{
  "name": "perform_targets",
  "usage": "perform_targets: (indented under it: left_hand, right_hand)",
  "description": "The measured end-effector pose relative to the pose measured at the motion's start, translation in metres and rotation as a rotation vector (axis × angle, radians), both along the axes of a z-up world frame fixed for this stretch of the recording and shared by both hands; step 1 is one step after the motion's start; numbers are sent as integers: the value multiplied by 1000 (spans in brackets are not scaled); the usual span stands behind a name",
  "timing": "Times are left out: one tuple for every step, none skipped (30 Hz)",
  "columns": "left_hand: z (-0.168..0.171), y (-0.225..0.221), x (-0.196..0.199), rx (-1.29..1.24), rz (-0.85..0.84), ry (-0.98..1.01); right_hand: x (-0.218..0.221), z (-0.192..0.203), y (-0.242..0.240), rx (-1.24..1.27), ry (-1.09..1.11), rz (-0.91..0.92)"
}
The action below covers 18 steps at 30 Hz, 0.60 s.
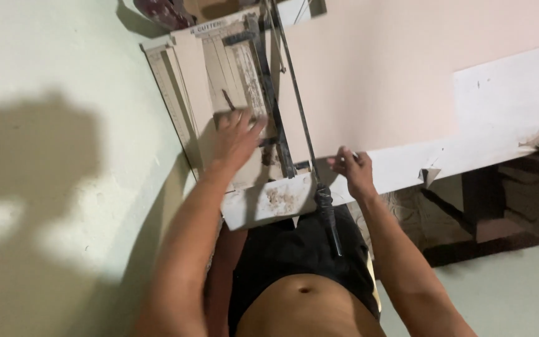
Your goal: Using a manual paper cutter to trim individual sheets of paper or cardboard.
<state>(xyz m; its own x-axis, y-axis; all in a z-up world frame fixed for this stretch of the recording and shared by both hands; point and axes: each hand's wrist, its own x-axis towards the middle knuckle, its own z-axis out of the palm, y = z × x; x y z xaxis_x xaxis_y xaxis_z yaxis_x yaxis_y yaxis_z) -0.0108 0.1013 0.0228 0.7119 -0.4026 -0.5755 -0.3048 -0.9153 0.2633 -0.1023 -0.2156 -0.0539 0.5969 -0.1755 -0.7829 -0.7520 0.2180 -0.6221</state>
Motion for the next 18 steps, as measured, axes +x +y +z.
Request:
perform_targets:
  left_hand:
    - [17,-19,8,-66,193,36]
    - [10,-33,10,-70,191,45]
    - [5,-47,13,-85,285,73]
    - [-1,-61,17,-97,382,94]
    - [-9,-70,17,-99,384,96]
    - [-17,-81,14,-32,398,120]
    - [-24,-91,11,35,410,143]
    - [-25,-94,13,33,408,149]
    - [-26,-97,15,96,408,166]
    - [-25,-98,16,163,406,184]
    - [-24,-96,12,164,402,191]
    - [-24,-95,15,152,402,201]
    - [-24,-94,17,139,401,211]
    - [-24,-94,18,138,401,213]
    - [-25,-94,19,141,402,211]
    - [-27,-96,19,140,399,211]
    - [-32,-98,17,136,396,214]
    - [-38,-98,15,138,408,206]
  right_hand:
    - [2,-5,4,-35,-44,33]
    - [2,-6,3,-39,-35,32]
    - [1,-7,3,-55,-21,66]
    - [5,-9,3,-67,-15,105]
    - [8,-9,3,-68,-13,107]
    - [8,-9,3,-94,21,117]
    - [8,-8,3,-120,55,128]
    - [12,-4,-1,-123,60,127]
    - [16,1,-5,-204,119,379]
    - [18,6,-7,-278,181,630]
    - [16,43,7,-276,189,628]
    - [20,80,20,-386,106,738]
    - [25,116,33,-496,23,847]
    - [28,160,51,-496,24,848]
    - [32,203,70,-536,103,1057]
    - [35,245,87,-575,189,1263]
    - [11,213,86,-576,195,1261]
    - [-12,179,86,-670,123,1283]
